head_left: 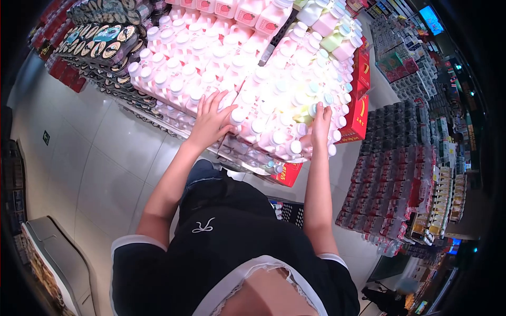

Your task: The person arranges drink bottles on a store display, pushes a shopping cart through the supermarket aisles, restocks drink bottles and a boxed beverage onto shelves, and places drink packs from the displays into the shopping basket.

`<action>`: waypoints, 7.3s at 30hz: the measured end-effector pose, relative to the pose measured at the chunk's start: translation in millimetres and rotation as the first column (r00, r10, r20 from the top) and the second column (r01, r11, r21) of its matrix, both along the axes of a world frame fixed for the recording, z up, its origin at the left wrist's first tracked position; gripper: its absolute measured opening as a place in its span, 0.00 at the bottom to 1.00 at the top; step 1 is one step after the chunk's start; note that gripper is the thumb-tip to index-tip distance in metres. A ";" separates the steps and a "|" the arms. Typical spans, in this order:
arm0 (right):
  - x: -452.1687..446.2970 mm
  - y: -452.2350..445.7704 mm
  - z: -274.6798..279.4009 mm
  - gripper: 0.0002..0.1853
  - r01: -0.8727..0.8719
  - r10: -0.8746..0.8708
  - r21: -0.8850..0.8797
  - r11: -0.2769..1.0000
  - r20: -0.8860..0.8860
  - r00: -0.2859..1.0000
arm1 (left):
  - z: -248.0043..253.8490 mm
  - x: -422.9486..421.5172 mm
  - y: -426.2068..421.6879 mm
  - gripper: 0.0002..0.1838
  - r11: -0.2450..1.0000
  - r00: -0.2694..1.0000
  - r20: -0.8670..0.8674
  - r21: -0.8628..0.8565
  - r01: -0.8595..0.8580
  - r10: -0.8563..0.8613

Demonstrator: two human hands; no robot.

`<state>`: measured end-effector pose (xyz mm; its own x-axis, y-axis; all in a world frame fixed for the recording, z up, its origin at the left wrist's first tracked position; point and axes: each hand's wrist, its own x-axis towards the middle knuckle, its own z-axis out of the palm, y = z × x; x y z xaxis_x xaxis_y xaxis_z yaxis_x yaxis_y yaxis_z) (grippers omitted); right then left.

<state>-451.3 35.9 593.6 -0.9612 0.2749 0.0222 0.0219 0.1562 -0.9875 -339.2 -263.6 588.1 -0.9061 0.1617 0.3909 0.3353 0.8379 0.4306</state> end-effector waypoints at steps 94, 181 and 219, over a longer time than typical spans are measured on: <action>101.8 -31.2 36.3 0.19 0.100 0.085 0.391 0.915 -0.430 0.899 | 42.6 2.8 33.0 0.24 0.946 0.995 -0.084 0.314 0.076 -0.052; -34.3 -276.2 79.9 0.19 -0.101 0.329 0.915 0.390 -0.036 0.944 | 33.3 -176.2 -123.8 0.23 0.941 0.921 -0.200 -0.018 0.339 -0.335; -37.2 -280.7 98.7 0.15 -0.275 0.090 0.939 0.206 0.262 0.961 | 36.0 -179.8 -126.5 0.22 0.923 0.912 -0.169 0.024 0.383 -0.374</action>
